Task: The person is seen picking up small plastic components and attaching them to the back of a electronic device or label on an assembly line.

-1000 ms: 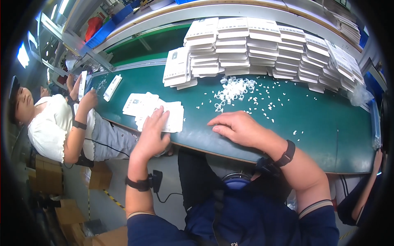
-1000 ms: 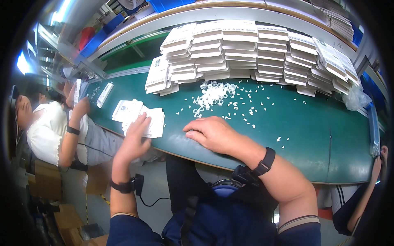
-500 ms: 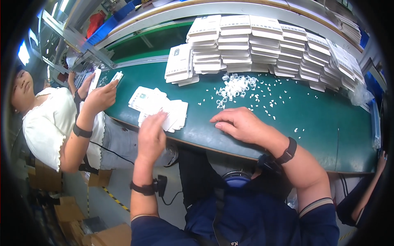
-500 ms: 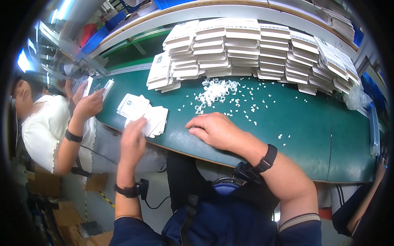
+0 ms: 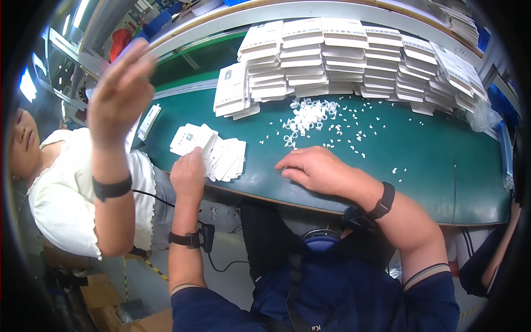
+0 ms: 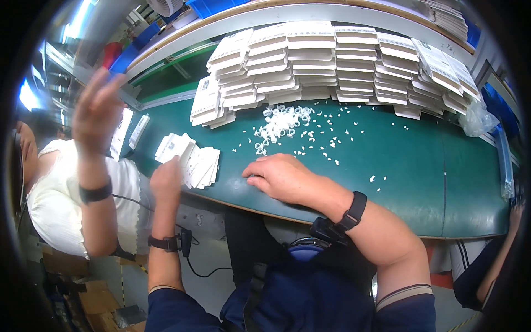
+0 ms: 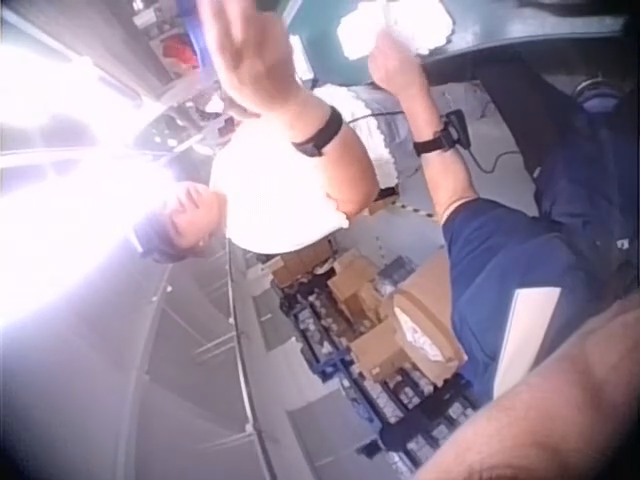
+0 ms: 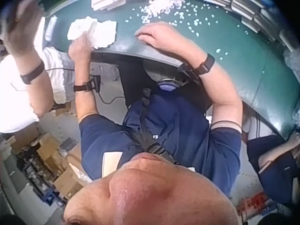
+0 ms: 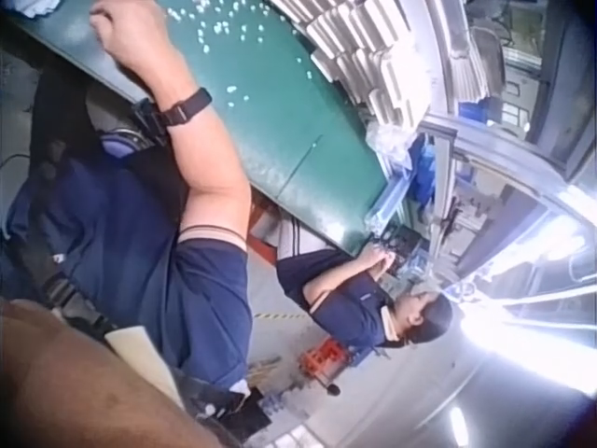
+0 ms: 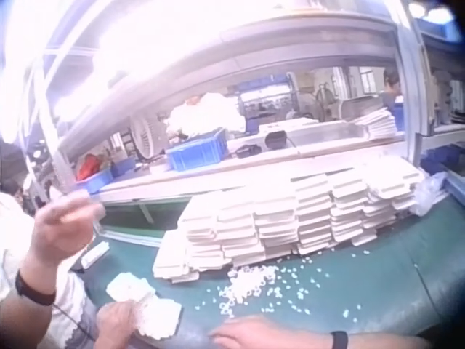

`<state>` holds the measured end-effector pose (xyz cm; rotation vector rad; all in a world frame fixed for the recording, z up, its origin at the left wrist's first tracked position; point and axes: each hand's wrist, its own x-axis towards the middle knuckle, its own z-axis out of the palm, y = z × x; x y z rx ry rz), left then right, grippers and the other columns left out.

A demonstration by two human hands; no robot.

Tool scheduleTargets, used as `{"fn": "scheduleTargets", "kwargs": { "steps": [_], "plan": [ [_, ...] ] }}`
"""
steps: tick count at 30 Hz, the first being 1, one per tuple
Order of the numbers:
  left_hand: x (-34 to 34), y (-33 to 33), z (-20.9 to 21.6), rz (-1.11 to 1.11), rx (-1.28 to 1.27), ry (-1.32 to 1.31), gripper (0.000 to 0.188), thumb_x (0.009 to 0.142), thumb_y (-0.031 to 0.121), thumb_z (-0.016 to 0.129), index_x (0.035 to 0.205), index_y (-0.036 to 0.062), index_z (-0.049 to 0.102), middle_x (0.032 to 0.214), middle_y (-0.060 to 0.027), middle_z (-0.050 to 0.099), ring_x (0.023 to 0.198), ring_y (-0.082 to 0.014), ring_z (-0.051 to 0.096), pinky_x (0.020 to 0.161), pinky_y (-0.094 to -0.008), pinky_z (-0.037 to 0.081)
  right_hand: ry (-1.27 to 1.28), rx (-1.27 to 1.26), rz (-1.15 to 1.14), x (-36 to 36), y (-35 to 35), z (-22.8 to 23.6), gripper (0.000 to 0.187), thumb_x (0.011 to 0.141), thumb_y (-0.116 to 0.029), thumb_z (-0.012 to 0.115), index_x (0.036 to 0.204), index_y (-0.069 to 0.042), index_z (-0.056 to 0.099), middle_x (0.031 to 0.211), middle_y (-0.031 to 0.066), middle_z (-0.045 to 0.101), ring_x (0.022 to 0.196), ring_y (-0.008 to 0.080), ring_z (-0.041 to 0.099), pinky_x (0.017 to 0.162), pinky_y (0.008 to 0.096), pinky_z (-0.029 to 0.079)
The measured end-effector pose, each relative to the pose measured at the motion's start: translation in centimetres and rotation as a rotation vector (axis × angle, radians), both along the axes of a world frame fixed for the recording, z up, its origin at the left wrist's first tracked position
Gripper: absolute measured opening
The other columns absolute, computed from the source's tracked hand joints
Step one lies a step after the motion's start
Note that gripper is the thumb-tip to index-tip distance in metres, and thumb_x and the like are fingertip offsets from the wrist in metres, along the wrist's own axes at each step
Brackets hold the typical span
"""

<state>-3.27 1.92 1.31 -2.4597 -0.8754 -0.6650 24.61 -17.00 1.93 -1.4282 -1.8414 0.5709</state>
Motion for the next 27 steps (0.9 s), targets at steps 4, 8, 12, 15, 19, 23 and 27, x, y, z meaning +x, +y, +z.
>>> {"fn": "scheduleTargets", "kwargs": {
  "steps": [4,8,12,15,19,23,27],
  "plan": [
    [0.3,-1.4,2.5,-0.091,0.089,-0.195,0.023,0.080,0.001,0.065,0.103,0.0027,0.065,0.095,-0.0123,0.068,0.087,-0.0302,0.066,0.075,-0.0382,0.051,0.019,-0.001,-0.029,-0.1,-0.1,0.8,0.028,0.089,-0.015,0.062,0.117,-0.009,0.063,0.099,0.0121,0.066,0.089,0.0303,0.065,0.078,0.0384,0.052],
    [2.0,-5.6,4.0,-0.369,0.197,-0.334,0.021,0.082,-0.006,0.063,0.102,-0.0020,0.065,0.094,-0.0149,0.068,0.085,-0.0322,0.067,0.077,-0.0391,0.054,0.310,0.013,-0.096,-0.1,-0.6,1.8,0.057,0.083,-0.011,0.070,0.136,-0.014,0.050,0.115,0.0131,0.057,0.096,0.0289,0.062,0.082,0.0384,0.052],
    [4.5,-9.8,5.4,-0.560,0.125,-0.312,0.019,0.083,-0.005,0.063,0.102,-0.0017,0.064,0.093,-0.0137,0.069,0.083,-0.0305,0.067,0.074,-0.0369,0.056,0.239,0.174,-0.142,-0.3,-0.6,2.0,0.070,0.078,-0.011,0.075,0.141,-0.016,0.044,0.124,0.0144,0.051,0.101,0.0295,0.060,0.087,0.0379,0.051],
    [6.3,-12.3,6.9,-0.628,0.060,-0.331,0.016,0.083,-0.003,0.063,0.099,0.0002,0.063,0.095,-0.0129,0.069,0.085,-0.0291,0.067,0.074,-0.0360,0.055,0.101,0.425,-0.090,-0.7,-0.2,1.5,0.052,0.076,-0.012,0.074,0.126,-0.018,0.059,0.116,0.0103,0.055,0.103,0.0313,0.057,0.088,0.0382,0.049],
    [6.3,-15.6,9.3,-0.713,-0.147,-0.309,0.019,0.086,0.008,0.066,0.103,0.0077,0.059,0.105,-0.0120,0.068,0.099,-0.0306,0.064,0.088,-0.0445,0.051,0.127,0.496,-0.114,-0.7,-0.1,0.4,0.032,0.078,0.000,0.064,0.104,-0.017,0.071,0.098,0.0042,0.063,0.092,0.0287,0.060,0.082,0.0382,0.050],
    [6.5,-13.6,9.1,-1.423,-0.723,-0.508,0.019,0.082,0.017,0.067,0.099,0.0097,0.060,0.103,-0.0094,0.066,0.098,-0.0290,0.062,0.086,-0.0438,0.052,0.139,0.503,-0.108,-0.3,0.0,0.4,0.032,0.078,-0.002,0.065,0.107,-0.016,0.071,0.102,0.0052,0.064,0.095,0.0272,0.061,0.082,0.0366,0.050],
    [13.9,-0.8,4.1,-1.164,-1.564,0.163,0.026,0.086,0.018,0.053,0.110,0.0086,0.059,0.115,-0.0120,0.060,0.105,-0.0282,0.059,0.089,-0.0375,0.049,0.172,0.415,-0.055,-1.0,-0.4,1.4,0.023,0.083,-0.009,0.067,0.106,-0.013,0.071,0.100,0.0063,0.066,0.093,0.0267,0.063,0.080,0.0357,0.051]
  ]
}}
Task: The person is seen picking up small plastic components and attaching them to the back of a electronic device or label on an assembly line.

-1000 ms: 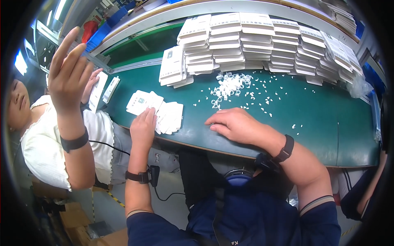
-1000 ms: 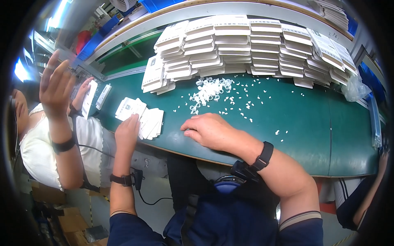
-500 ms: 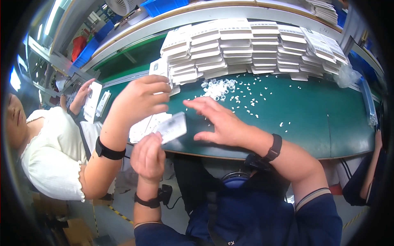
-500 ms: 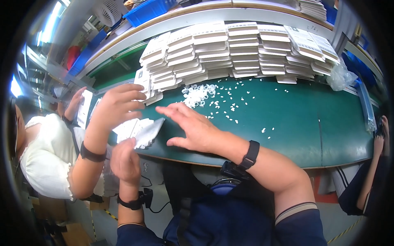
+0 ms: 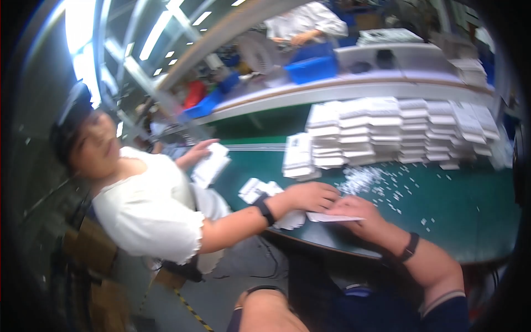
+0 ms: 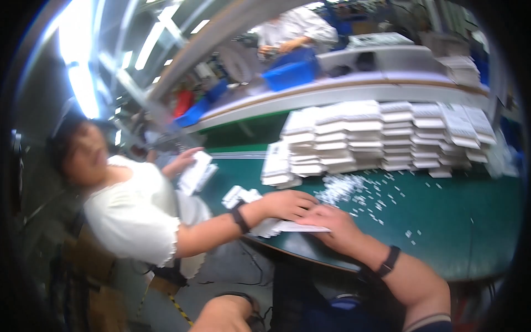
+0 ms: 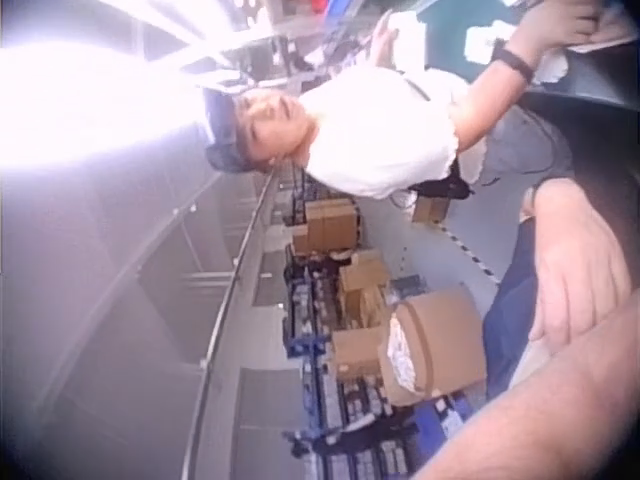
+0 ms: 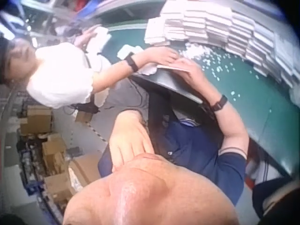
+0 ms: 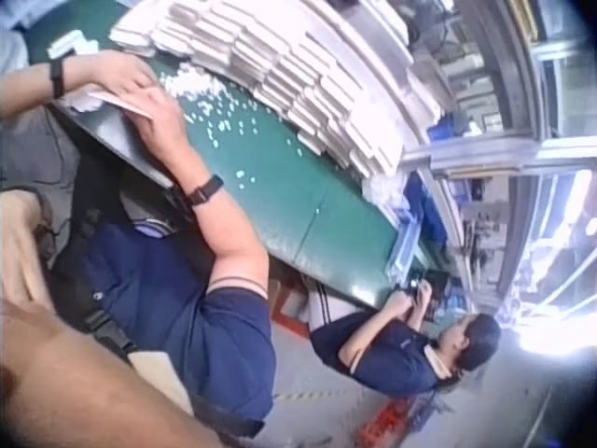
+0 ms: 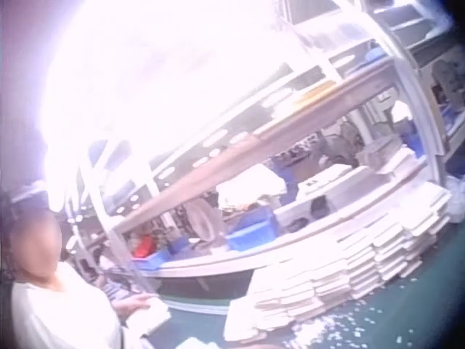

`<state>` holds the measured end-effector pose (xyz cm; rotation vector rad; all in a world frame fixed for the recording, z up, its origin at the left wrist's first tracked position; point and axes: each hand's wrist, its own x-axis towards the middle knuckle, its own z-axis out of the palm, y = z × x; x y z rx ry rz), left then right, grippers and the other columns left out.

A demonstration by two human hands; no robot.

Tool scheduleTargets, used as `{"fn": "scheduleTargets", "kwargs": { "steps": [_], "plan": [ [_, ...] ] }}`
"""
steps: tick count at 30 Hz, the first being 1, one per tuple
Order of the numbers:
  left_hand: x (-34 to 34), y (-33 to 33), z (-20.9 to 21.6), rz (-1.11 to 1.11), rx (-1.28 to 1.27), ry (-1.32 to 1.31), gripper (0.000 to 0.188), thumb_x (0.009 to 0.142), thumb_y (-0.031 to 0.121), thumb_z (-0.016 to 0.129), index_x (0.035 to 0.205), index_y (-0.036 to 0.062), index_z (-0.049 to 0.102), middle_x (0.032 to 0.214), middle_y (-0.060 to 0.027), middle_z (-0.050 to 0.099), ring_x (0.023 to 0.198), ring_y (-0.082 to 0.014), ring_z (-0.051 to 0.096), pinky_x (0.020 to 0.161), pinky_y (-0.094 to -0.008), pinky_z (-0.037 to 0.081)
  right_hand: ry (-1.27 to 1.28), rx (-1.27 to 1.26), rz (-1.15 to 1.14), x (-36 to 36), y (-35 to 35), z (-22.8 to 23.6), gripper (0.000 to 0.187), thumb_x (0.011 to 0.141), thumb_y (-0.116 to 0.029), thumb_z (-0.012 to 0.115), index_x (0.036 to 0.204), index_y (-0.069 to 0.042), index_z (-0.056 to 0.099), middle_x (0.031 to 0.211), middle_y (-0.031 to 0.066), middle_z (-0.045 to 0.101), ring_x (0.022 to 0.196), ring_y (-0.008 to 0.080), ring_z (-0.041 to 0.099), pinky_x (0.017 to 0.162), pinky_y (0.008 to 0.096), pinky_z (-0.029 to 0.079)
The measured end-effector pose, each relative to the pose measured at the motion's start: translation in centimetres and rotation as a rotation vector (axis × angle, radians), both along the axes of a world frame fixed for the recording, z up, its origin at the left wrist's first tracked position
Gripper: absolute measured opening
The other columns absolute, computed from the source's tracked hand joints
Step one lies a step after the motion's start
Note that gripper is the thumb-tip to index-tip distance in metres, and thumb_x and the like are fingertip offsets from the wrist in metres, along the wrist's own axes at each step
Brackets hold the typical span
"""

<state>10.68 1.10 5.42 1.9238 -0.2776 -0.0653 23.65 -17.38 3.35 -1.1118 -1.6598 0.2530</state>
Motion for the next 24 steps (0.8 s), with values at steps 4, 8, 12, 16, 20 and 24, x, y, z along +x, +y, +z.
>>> {"fn": "scheduleTargets", "kwargs": {
  "steps": [4,8,12,16,20,24],
  "plan": [
    [1.4,4.6,-5.0,-0.049,0.233,-0.050,0.021,0.083,0.024,0.052,0.091,0.0067,0.061,0.099,-0.0107,0.060,0.095,-0.0275,0.058,0.082,-0.0372,0.049,0.011,-0.028,0.020,-0.4,-0.3,0.0,0.019,0.085,-0.010,0.068,0.103,-0.010,0.071,0.095,0.0071,0.067,0.087,0.0267,0.065,0.075,0.0339,0.052],
    [1.5,3.1,-5.1,-0.004,0.220,-0.132,0.014,0.084,0.017,0.057,0.093,0.0079,0.063,0.097,-0.0122,0.062,0.093,-0.0282,0.059,0.082,-0.0382,0.049,0.029,-0.072,0.020,-0.4,-0.3,-0.5,0.016,0.084,-0.009,0.070,0.100,-0.008,0.071,0.094,0.0079,0.067,0.085,0.0266,0.065,0.074,0.0336,0.052],
    [1.6,2.3,-4.0,0.008,0.533,-0.101,0.032,0.088,0.027,0.064,0.115,0.0093,0.064,0.113,-0.0189,0.063,0.100,-0.0344,0.062,0.086,-0.0388,0.049,0.066,-0.075,0.005,-0.5,-0.1,-0.9,0.014,0.083,-0.010,0.071,0.096,-0.006,0.069,0.091,0.0087,0.067,0.083,0.0276,0.065,0.073,0.0347,0.052],
    [1.9,3.2,-4.9,-0.116,0.696,-0.147,0.040,0.085,0.028,0.067,0.120,0.0093,0.063,0.113,-0.0202,0.063,0.099,-0.0343,0.063,0.084,-0.0399,0.050,0.076,-0.142,0.004,-0.5,-0.2,-0.7,0.015,0.083,-0.011,0.072,0.096,-0.006,0.069,0.089,0.0094,0.067,0.082,0.0282,0.065,0.072,0.0352,0.052],
    [2.3,6.9,-6.4,-0.115,0.830,-0.172,0.034,0.084,0.026,0.064,0.114,0.0091,0.062,0.111,-0.0181,0.060,0.106,-0.0312,0.060,0.092,-0.0395,0.046,0.075,-0.111,0.005,-0.3,-0.4,-0.8,0.014,0.083,-0.012,0.072,0.095,-0.005,0.068,0.088,0.0100,0.066,0.081,0.0283,0.065,0.071,0.0353,0.052],
    [2.8,11.4,-5.6,0.018,1.461,-0.521,0.010,0.078,0.014,0.059,0.083,0.0095,0.066,0.095,-0.0069,0.056,0.119,-0.0235,0.053,0.107,-0.0332,0.039,0.063,-0.161,0.011,-0.2,-0.4,-0.9,0.014,0.084,-0.012,0.071,0.095,-0.004,0.067,0.086,0.0106,0.065,0.079,0.0287,0.064,0.069,0.0353,0.051]
  ]
}}
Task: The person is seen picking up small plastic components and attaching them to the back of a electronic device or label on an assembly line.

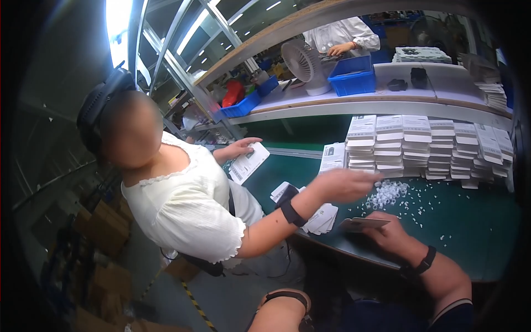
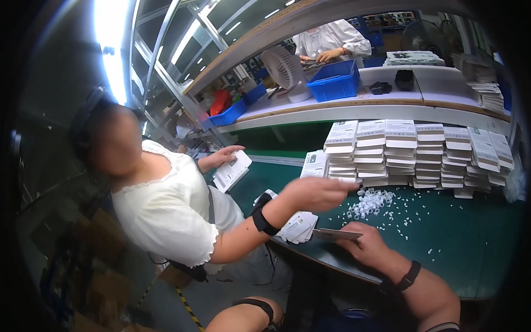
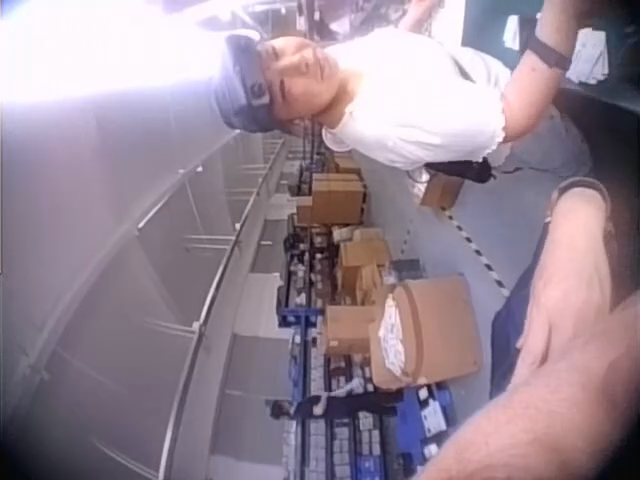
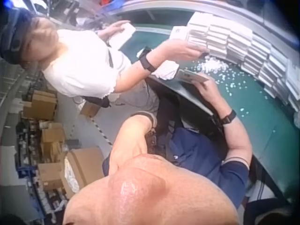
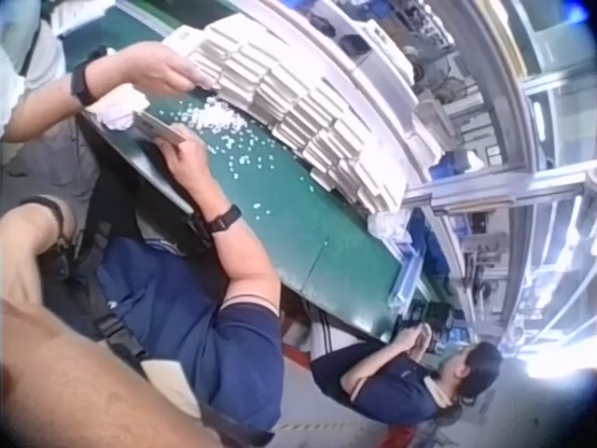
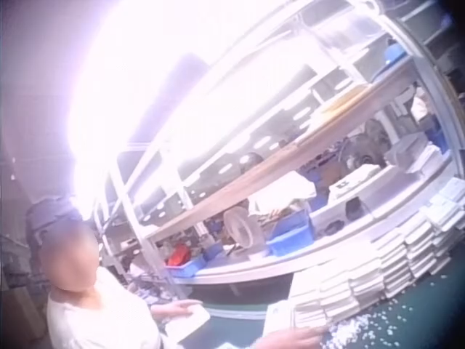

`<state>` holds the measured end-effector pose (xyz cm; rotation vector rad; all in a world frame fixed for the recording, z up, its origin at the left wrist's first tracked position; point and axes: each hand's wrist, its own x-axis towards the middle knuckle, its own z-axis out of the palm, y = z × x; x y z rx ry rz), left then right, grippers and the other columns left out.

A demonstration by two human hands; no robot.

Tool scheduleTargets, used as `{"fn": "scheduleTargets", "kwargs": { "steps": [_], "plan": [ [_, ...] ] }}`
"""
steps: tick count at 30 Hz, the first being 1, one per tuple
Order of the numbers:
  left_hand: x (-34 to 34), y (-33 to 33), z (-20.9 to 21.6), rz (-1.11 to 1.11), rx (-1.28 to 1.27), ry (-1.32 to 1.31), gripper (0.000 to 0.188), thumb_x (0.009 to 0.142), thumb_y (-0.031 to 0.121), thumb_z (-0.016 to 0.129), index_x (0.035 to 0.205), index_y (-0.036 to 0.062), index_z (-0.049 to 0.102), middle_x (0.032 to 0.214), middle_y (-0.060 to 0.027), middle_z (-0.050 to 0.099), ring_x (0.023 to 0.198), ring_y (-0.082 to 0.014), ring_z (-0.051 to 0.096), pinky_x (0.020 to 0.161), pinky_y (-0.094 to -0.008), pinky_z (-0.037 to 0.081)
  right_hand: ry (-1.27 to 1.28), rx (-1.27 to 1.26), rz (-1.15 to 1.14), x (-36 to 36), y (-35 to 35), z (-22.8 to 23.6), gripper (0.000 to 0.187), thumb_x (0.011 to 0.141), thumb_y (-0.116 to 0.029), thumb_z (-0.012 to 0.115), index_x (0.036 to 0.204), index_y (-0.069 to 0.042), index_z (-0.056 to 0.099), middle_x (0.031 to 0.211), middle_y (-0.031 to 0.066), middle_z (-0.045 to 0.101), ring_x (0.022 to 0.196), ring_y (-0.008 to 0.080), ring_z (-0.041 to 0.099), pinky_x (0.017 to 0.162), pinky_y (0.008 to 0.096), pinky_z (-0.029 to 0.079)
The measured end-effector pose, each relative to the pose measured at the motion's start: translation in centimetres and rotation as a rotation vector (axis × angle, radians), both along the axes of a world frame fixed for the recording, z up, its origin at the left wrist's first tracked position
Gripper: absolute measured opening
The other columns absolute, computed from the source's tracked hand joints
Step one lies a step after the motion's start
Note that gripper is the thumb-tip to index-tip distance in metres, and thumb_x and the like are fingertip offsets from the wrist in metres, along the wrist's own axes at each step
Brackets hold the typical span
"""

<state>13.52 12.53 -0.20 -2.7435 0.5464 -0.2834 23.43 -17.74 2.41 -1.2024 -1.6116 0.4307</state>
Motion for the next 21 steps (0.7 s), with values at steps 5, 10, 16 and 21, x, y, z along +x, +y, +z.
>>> {"fn": "scheduleTargets", "kwargs": {
  "steps": [5,10,16,21],
  "plan": [
    [0.9,-0.3,6.2,0.111,0.114,-0.250,0.010,0.077,0.011,0.058,0.083,0.0077,0.066,0.096,-0.0068,0.057,0.116,-0.0234,0.053,0.102,-0.0324,0.041,-0.019,0.006,0.018,0.0,0.3,0.3,0.013,0.085,-0.012,0.070,0.095,-0.003,0.067,0.085,0.0112,0.064,0.078,0.0283,0.064,0.068,0.0347,0.051],
    [1.0,-4.0,16.5,0.207,0.175,-0.478,0.011,0.077,0.008,0.056,0.082,0.0060,0.065,0.096,-0.0066,0.057,0.113,-0.0232,0.054,0.097,-0.0315,0.043,0.044,-0.011,0.047,-0.1,0.4,-0.3,0.010,0.086,-0.012,0.068,0.094,-0.005,0.067,0.086,0.0109,0.064,0.078,0.0267,0.064,0.069,0.0351,0.051],
    [3.0,-8.7,26.3,0.261,0.353,-0.602,0.011,0.077,0.005,0.055,0.082,0.0039,0.065,0.096,-0.0064,0.058,0.109,-0.0230,0.054,0.091,-0.0305,0.045,-0.089,0.022,0.066,0.7,1.1,-1.9,0.017,0.090,-0.022,0.065,0.098,-0.007,0.064,0.091,0.0109,0.060,0.087,0.0291,0.061,0.077,0.0364,0.049],
    [0.1,-6.6,28.0,0.442,0.602,-0.592,0.012,0.076,0.002,0.054,0.081,0.0021,0.065,0.096,-0.0063,0.058,0.106,-0.0229,0.055,0.086,-0.0297,0.047,0.011,0.117,0.070,0.3,1.0,-1.4,0.019,0.089,-0.023,0.065,0.093,-0.004,0.062,0.082,0.0137,0.056,0.078,0.0355,0.057,0.069,0.0424,0.046]
  ]
}}
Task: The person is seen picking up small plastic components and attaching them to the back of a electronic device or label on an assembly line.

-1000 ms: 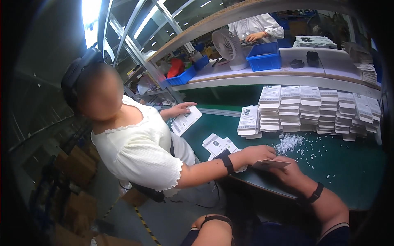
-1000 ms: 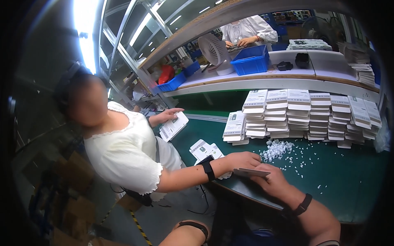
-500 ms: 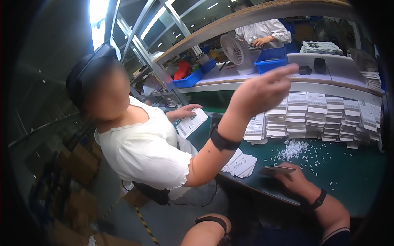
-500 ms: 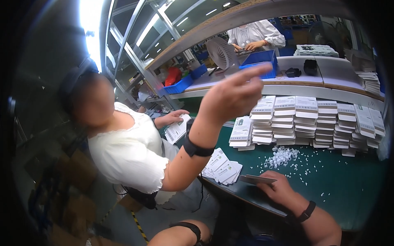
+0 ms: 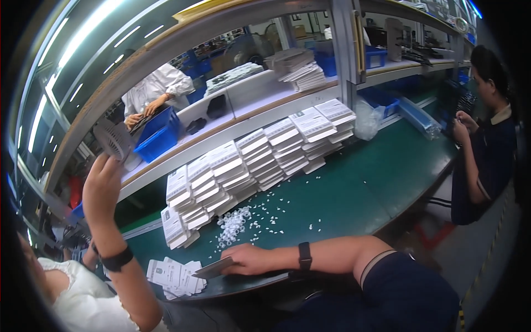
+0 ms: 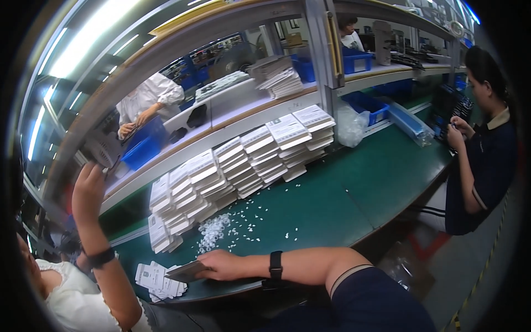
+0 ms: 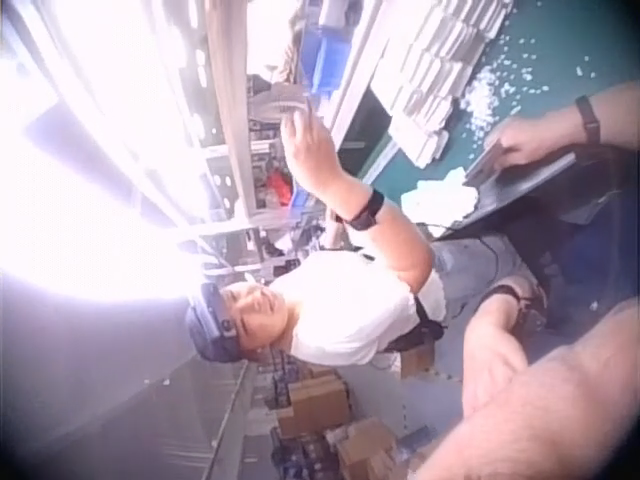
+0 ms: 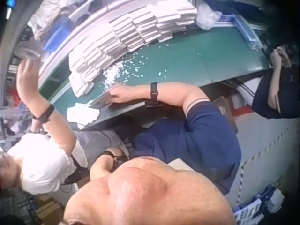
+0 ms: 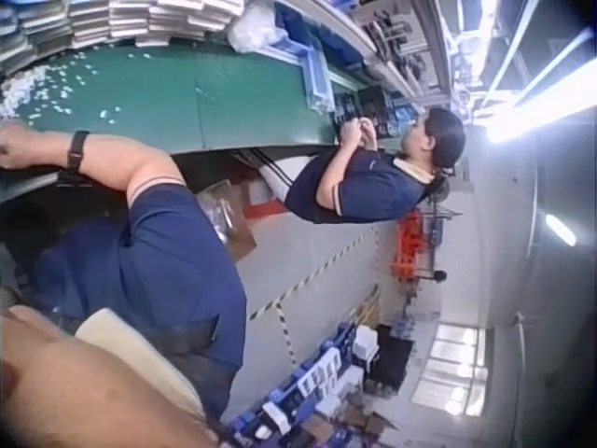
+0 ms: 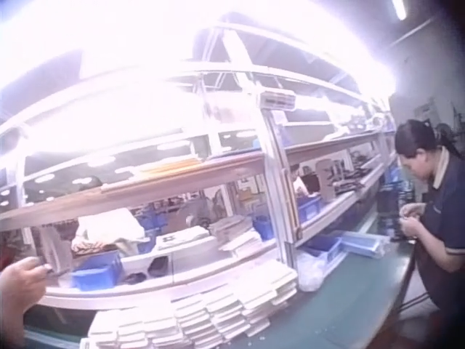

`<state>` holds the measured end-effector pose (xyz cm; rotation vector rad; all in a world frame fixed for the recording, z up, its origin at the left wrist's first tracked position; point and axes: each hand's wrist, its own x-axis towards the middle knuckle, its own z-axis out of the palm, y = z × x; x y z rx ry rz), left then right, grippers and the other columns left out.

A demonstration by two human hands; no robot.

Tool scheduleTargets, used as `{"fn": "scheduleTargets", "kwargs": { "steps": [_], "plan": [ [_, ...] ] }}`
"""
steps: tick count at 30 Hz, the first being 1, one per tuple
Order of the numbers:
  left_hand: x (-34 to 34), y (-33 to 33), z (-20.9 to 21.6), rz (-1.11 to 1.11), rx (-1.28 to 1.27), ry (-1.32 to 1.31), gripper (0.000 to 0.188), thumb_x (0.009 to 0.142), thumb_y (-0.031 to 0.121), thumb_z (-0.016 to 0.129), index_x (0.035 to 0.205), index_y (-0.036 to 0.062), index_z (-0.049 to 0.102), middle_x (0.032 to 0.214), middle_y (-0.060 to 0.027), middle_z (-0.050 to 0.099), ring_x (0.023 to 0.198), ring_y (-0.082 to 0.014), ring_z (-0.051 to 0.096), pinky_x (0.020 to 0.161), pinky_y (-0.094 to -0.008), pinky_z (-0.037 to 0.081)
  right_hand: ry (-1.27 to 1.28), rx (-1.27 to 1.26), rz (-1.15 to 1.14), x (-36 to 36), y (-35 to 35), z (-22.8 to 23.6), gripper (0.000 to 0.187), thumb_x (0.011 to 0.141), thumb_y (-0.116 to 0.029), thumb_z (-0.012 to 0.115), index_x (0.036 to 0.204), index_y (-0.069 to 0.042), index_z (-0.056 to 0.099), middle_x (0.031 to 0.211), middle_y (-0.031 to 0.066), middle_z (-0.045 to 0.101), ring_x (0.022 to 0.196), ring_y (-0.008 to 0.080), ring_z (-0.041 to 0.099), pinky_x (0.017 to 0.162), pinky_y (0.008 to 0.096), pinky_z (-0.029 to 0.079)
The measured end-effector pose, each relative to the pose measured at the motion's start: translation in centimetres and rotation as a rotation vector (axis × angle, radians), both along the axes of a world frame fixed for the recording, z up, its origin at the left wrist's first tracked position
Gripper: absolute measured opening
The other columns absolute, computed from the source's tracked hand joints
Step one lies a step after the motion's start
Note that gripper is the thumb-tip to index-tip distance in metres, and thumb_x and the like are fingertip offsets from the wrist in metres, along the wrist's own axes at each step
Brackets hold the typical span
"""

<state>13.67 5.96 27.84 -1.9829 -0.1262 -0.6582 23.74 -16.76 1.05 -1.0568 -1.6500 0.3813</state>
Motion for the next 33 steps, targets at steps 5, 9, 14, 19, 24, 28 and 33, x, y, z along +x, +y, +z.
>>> {"fn": "scheduleTargets", "kwargs": {
  "steps": [5,9,14,19,24,28,33],
  "plan": [
    [-8.2,6.1,-4.2,0.535,-0.290,-0.050,0.011,0.076,0.002,0.055,0.081,0.0025,0.065,0.097,-0.0067,0.058,0.106,-0.0225,0.055,0.084,-0.0312,0.047,-0.003,-0.001,-0.006,-0.1,-0.3,0.4,0.018,0.088,-0.021,0.065,0.097,-0.005,0.063,0.085,0.0139,0.058,0.081,0.0360,0.059,0.070,0.0423,0.047],
    [-11.9,8.7,-7.9,0.563,-0.475,-0.193,0.011,0.077,0.002,0.055,0.082,0.0024,0.064,0.097,-0.0070,0.058,0.105,-0.0225,0.055,0.083,-0.0314,0.047,-0.024,-0.019,-0.005,0.0,-0.2,0.3,0.019,0.088,-0.020,0.065,0.097,-0.004,0.063,0.087,0.0141,0.060,0.081,0.0362,0.059,0.070,0.0422,0.048],
    [-13.1,9.3,-9.1,0.509,-0.541,-0.308,0.011,0.078,0.003,0.055,0.084,0.0022,0.064,0.098,-0.0073,0.058,0.105,-0.0225,0.055,0.083,-0.0317,0.047,-0.010,-0.026,-0.006,0.0,-0.2,0.2,0.019,0.088,-0.021,0.065,0.096,-0.004,0.064,0.086,0.0143,0.060,0.080,0.0364,0.059,0.069,0.0423,0.048],
    [-13.6,9.2,-9.1,0.469,-0.566,-0.368,0.011,0.078,0.003,0.055,0.085,0.0021,0.064,0.099,-0.0076,0.058,0.105,-0.0225,0.055,0.083,-0.0320,0.048,-0.025,-0.024,0.000,0.1,-0.1,0.1,0.018,0.090,-0.021,0.065,0.095,-0.003,0.064,0.087,0.0113,0.057,0.080,0.0314,0.059,0.069,0.0387,0.047],
    [-14.6,8.9,-9.2,0.451,-0.581,-0.408,0.012,0.079,0.003,0.055,0.087,0.0020,0.063,0.100,-0.0080,0.058,0.105,-0.0225,0.055,0.082,-0.0322,0.048,-0.105,-0.090,-0.037,0.1,-0.2,0.2,0.019,0.090,-0.022,0.064,0.095,-0.003,0.064,0.088,0.0116,0.057,0.079,0.0322,0.059,0.069,0.0386,0.047],
    [-15.3,8.7,-9.2,0.445,-0.599,-0.442,0.012,0.080,0.003,0.055,0.088,0.0019,0.063,0.101,-0.0082,0.058,0.104,-0.0225,0.055,0.082,-0.0325,0.048,-0.044,-0.042,-0.033,0.0,-0.5,0.7,0.021,0.089,-0.022,0.065,0.094,-0.001,0.063,0.084,0.0170,0.059,0.080,0.0385,0.059,0.069,0.0433,0.047],
    [-16.0,8.4,-9.2,0.425,-0.628,-0.486,0.012,0.080,0.003,0.055,0.089,0.0018,0.063,0.102,-0.0086,0.058,0.104,-0.0225,0.055,0.082,-0.0328,0.048,-0.006,-0.043,-0.018,0.2,-0.6,0.8,0.023,0.089,-0.024,0.064,0.094,-0.001,0.062,0.087,0.0173,0.061,0.082,0.0390,0.060,0.070,0.0432,0.048]
  ]
}}
